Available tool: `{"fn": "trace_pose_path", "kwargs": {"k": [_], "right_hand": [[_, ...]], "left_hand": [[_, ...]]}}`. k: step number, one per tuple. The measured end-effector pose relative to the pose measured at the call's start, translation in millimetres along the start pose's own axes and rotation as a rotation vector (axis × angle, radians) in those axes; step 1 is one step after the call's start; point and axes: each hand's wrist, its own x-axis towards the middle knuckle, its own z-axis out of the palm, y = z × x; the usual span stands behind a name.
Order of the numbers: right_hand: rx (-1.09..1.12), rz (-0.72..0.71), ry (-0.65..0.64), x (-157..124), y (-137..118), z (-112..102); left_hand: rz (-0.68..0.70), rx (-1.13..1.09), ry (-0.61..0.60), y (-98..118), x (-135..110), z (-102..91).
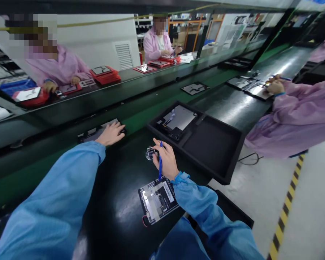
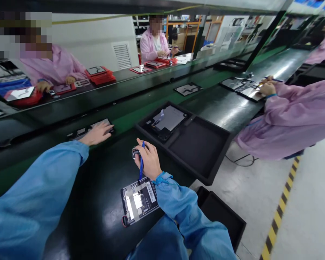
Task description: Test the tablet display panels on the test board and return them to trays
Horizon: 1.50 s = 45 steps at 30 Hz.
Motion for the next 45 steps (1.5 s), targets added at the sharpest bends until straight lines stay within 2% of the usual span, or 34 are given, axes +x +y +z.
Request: {"fn": "trace_pose_path", "kwargs": {"k": [3, 5, 7, 9, 13, 16, 21, 25, 29, 31, 33, 35, 38, 40, 41, 43, 45], "right_hand": [[-0.031, 0.059, 0.07, 0.1, 4.1, -6.1], [-0.055, 0.085, 0.055, -0.6, 6.4, -8.5], [-0.076, 0.099, 0.03, -1.0, 7.4, -9.2], [-0.094, 0.111, 0.016, -1.0, 7.4, -9.1], [-0.109, 0.12, 0.014, -1.4, 7.7, -8.6], [-0.092, 0.101, 0.07, -2.1, 9.4, -8.0], [-0.096, 0.115, 0.082, -1.2, 11.4, -7.0], [-0.111, 0.126, 0.116, 1.4, 12.5, -7.0], [-0.128, 0.099, 0.146, 0.9, 14.8, -6.9], [-0.13, 0.081, 0.135, -0.8, 15.6, -6.9], [-0.123, 0.07, 0.141, -3.1, 15.8, -7.0], [-0.118, 0.058, 0.165, -5.1, 15.7, -7.0], [-0.108, 0.031, 0.212, -6.8, 16.3, -5.9], [-0.101, 0.01, 0.23, -5.8, 17.9, -4.4], [-0.104, 0.005, 0.23, -4.4, 18.8, -3.8], [-0.103, -0.006, 0.229, -0.2, 19.4, -4.2], [-0.06, -0.013, 0.243, 3.4, 15.2, -9.3]], "left_hand": [[0.111, -0.036, 0.066, 72.1, 43.1, 1.5], [0.149, -0.043, 0.089, 117.3, 67.0, 4.5], [0.151, -0.032, 0.09, 149.8, 83.2, 7.0], [0.122, -0.016, 0.068, 168.1, 92.6, 8.1], [0.0, -0.014, -0.003, 177.6, 103.0, 6.9], [-0.088, -0.052, -0.059, 177.9, 109.6, 4.0], [-0.185, -0.221, -0.095, 174.6, 115.6, -6.8], [-0.168, -0.542, -0.062, 172.4, 114.2, -14.4], [-0.132, -0.997, -0.082, 184.6, 109.1, -20.0], [-0.165, -1.177, -0.036, 187.9, 102.9, -30.1], [-0.208, -1.313, 0.053, 180.0, 88.2, -46.3], [-0.231, -1.416, 0.153, 158.5, 59.1, -64.0], [-0.215, -1.531, 0.27, 112.3, -16.6, -79.0], [-0.162, -1.618, 0.292, 86.2, -81.6, -75.5], [-0.208, -1.617, 0.295, 77.6, -114.8, -69.8], [-0.366, -1.621, 0.324, 70.3, -175.8, -52.7], [-0.59, -1.646, 0.314, 73.7, -224.9, -31.9]]}}
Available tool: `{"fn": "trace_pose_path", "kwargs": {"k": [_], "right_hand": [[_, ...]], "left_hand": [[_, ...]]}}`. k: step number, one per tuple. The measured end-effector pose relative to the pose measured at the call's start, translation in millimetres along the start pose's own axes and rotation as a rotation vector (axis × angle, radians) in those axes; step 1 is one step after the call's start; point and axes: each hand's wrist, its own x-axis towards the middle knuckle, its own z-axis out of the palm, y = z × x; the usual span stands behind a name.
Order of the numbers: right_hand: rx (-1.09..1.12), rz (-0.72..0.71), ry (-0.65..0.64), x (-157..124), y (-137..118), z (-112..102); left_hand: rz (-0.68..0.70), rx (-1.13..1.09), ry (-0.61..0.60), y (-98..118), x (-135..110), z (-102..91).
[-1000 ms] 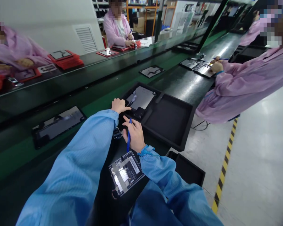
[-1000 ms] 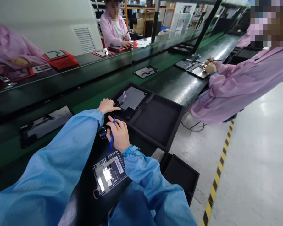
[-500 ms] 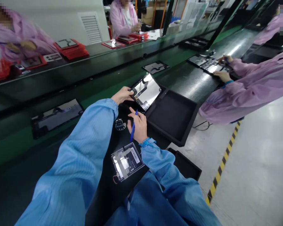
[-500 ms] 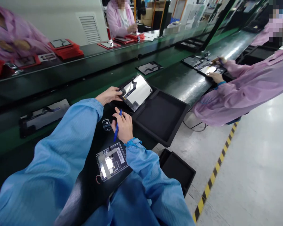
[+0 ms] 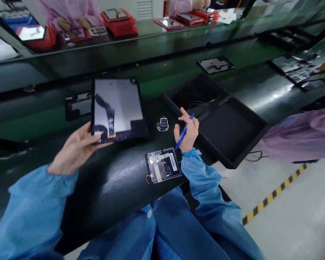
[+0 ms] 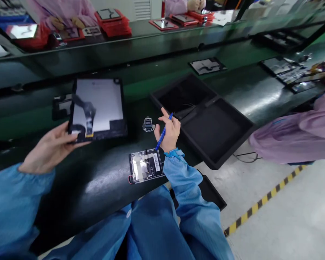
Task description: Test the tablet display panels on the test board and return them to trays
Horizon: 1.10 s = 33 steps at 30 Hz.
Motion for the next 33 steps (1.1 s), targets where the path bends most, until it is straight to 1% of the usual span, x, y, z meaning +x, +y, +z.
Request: {"fn": "trace_pose_path", "kwargs": {"k": [1, 2, 3, 4, 6, 8, 9, 11, 13, 15, 17, 18, 19, 20, 21, 22, 23, 24, 25, 26, 27, 28, 31, 33], "right_hand": [[0.041, 0.004, -0.012, 1.4, -4.7, -4.9], [0.092, 0.008, -0.059, 1.1, -11.5, -11.7], [0.143, 0.009, -0.15, -1.5, -20.4, -20.2], [0.191, 0.004, -0.281, -6.8, -30.8, -29.8], [0.249, -0.052, -0.616, -25.3, -53.1, -49.5], [0.232, -0.107, -0.829, -49.7, -71.3, -65.0], [0.205, -0.116, -0.902, -61.4, -76.9, -69.8], [0.153, -0.106, -0.967, -78.6, -80.2, -72.5], [0.124, -0.085, -0.972, -84.5, -74.8, -67.8], [0.123, -0.074, -0.968, -80.8, -65.2, -60.6], [0.148, -0.079, -0.971, -72.4, -56.1, -56.4], [0.167, -0.078, -0.968, -67.8, -53.0, -56.6], [0.185, -0.066, -0.953, -63.2, -51.4, -58.3], [0.2, -0.043, -0.918, -58.9, -51.5, -61.3], [0.216, 0.004, -0.863, -54.9, -53.7, -64.9], [0.238, 0.074, -0.797, -51.1, -58.2, -68.5], [0.267, 0.16, -0.727, -47.7, -65.1, -71.1], [0.305, 0.254, -0.664, -44.8, -74.4, -72.2], [0.356, 0.348, -0.623, -42.7, -85.7, -71.3], [0.421, 0.436, -0.609, -41.6, -98.7, -68.2], [0.491, 0.507, -0.628, -41.9, -112.7, -63.0], [0.557, 0.561, -0.674, -43.5, -126.7, -56.3], [0.658, 0.664, -0.825, -56.9, -161.7, -32.6], [0.645, 0.691, -0.841, -69.5, -173.7, -19.9]], "left_hand": [[-0.083, -0.015, 0.069, -13.3, -16.3, -8.1], [-0.139, -0.041, 0.133, -25.8, -30.5, -14.0], [-0.185, -0.067, 0.189, -37.0, -43.0, -18.6], [-0.231, -0.087, 0.214, -46.7, -53.8, -22.4], [-0.297, -0.105, 0.233, -61.7, -71.6, -29.1], [-0.346, -0.083, 0.209, -71.9, -85.3, -34.5], [-0.372, -0.063, 0.185, -76.0, -90.9, -36.3], [-0.436, -0.023, 0.116, -83.7, -99.6, -37.2], [-0.478, -0.006, 0.071, -91.6, -105.6, -34.9], [-0.466, 0.011, 0.042, -98.5, -109.3, -32.8], [-0.437, 0.074, -0.033, -100.9, -110.9, -36.2], [-0.434, 0.149, -0.096, -99.4, -110.9, -40.8], [-0.427, 0.27, -0.153, -95.8, -110.1, -47.0], [-0.405, 0.438, -0.184, -90.4, -108.3, -54.0], [-0.363, 0.644, -0.182, -83.8, -105.5, -60.8], [-0.285, 0.871, -0.117, -76.9, -101.4, -66.2], [-0.18, 1.071, -0.006, -70.8, -96.1, -69.3], [-0.056, 1.203, 0.123, -66.7, -89.7, -69.7], [0.069, 1.232, 0.226, -65.2, -82.5, -67.3], [0.188, 1.202, 0.286, -66.7, -75.0, -62.7], [0.296, 1.144, 0.281, -71.1, -67.8, -56.7], [0.393, 1.121, 0.25, -77.8, -61.4, -50.2], [0.562, 1.074, 0.11, -102.5, -50.9, -37.1], [0.633, 1.043, 0.054, -114.8, -50.2, -36.7]]}}
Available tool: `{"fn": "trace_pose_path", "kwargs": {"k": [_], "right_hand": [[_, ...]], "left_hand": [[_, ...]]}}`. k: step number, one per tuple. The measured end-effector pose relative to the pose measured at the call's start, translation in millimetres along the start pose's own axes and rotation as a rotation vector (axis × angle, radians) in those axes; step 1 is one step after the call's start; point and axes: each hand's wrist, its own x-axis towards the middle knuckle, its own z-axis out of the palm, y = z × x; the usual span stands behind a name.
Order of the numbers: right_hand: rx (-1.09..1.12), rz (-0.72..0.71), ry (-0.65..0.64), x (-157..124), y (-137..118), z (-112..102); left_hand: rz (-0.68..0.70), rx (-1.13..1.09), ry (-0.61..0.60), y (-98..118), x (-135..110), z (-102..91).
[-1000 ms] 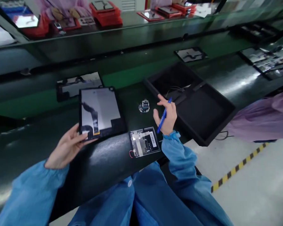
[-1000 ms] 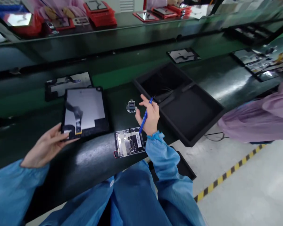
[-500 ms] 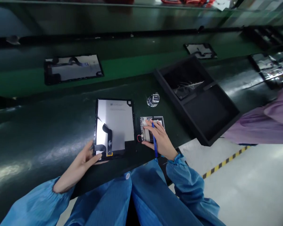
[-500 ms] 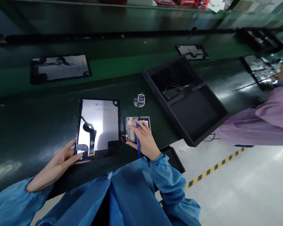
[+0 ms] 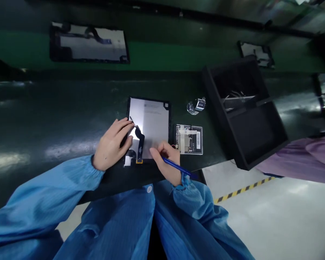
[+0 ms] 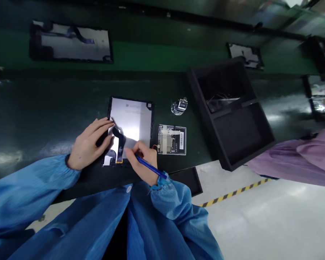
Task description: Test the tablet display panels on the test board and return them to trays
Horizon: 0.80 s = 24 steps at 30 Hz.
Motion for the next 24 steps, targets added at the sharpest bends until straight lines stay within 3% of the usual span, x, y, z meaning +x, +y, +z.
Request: {"fn": "trace_pose_path", "kwargs": {"k": [3, 12, 20, 22, 24], "right_hand": [[-0.051, -0.014, 0.022, -0.7, 11.3, 13.5], [-0.317, -0.225, -0.02, 0.0, 12.7, 15.0], [-0.328, -0.211, -0.002, -2.0, 16.8, 16.1], [-0.253, -0.171, 0.075, -1.7, 16.6, 12.9], [-0.147, -0.114, 0.136, 1.8, 13.4, 6.6]], "left_hand": [[0.031, -0.047, 0.02, -6.5, -6.3, 1.7], [0.025, -0.098, 0.015, -8.3, -4.0, -1.6], [-0.01, -0.104, -0.007, -8.8, -2.9, -4.6], [0.023, -0.101, -0.095, -14.1, -2.9, -12.4], [0.101, -0.103, -0.277, -21.1, -5.3, -22.3]]}}
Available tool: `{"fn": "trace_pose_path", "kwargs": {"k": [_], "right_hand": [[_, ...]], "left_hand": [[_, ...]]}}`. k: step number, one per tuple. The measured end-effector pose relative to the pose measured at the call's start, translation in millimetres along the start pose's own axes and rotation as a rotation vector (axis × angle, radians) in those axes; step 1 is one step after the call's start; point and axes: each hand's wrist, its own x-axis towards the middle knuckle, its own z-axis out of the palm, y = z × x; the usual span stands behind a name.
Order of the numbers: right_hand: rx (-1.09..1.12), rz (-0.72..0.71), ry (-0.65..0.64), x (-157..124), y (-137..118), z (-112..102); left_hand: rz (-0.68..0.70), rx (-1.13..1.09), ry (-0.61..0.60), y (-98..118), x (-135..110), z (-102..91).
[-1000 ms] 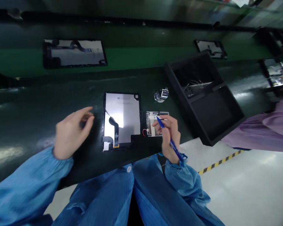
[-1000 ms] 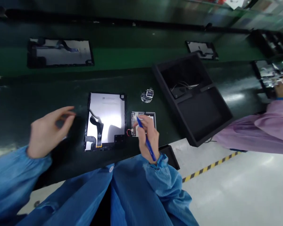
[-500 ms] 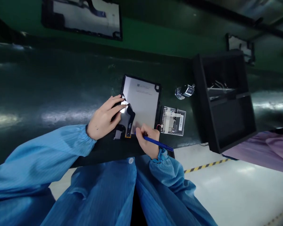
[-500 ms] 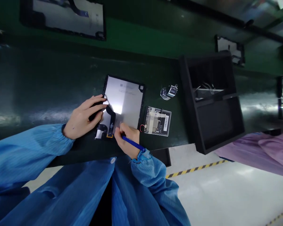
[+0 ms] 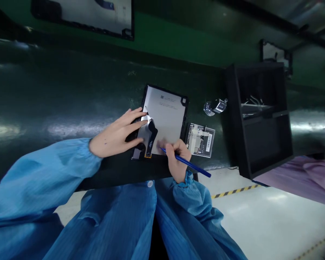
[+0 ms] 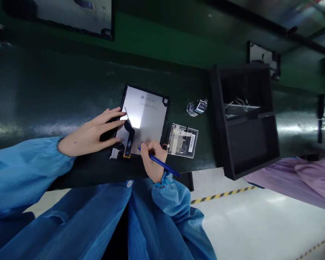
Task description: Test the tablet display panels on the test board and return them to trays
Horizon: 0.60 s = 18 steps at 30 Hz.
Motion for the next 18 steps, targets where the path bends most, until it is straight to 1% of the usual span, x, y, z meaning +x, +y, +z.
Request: {"fn": "trace_pose_path", "kwargs": {"k": [2, 3, 4, 7, 11, 13, 15, 18], "right_hand": [[0.1, 0.04, -0.014, 9.6, -4.6, -8.6], [0.131, 0.046, -0.045, 16.1, -7.6, -13.1], [0.148, 0.043, -0.082, 23.4, -10.4, -17.0], [0.134, 0.032, -0.182, 46.0, -14.3, -19.9], [0.118, -0.023, -0.36, 67.1, -6.8, -1.0], [0.213, -0.023, -0.433, 72.5, -5.3, 8.7], [0.342, 0.025, -0.483, 75.2, -8.4, 12.2], [0.447, 0.071, -0.481, 76.4, -17.2, 7.1]], "left_hand": [[0.084, 0.008, -0.175, -4.7, -7.5, -6.5], [0.111, 0.022, -0.218, -6.1, -11.0, -7.6], [0.12, 0.042, -0.231, -6.9, -13.7, -7.2], [0.094, 0.106, -0.198, -6.9, -15.4, -0.2], [0.077, 0.127, -0.176, -10.0, -7.4, 6.6], [0.077, 0.127, -0.165, -12.9, -4.3, 6.5], [0.085, 0.123, -0.161, -14.0, -2.8, 5.3], [0.08, 0.079, -0.129, -8.0, -1.1, 3.1]]}}
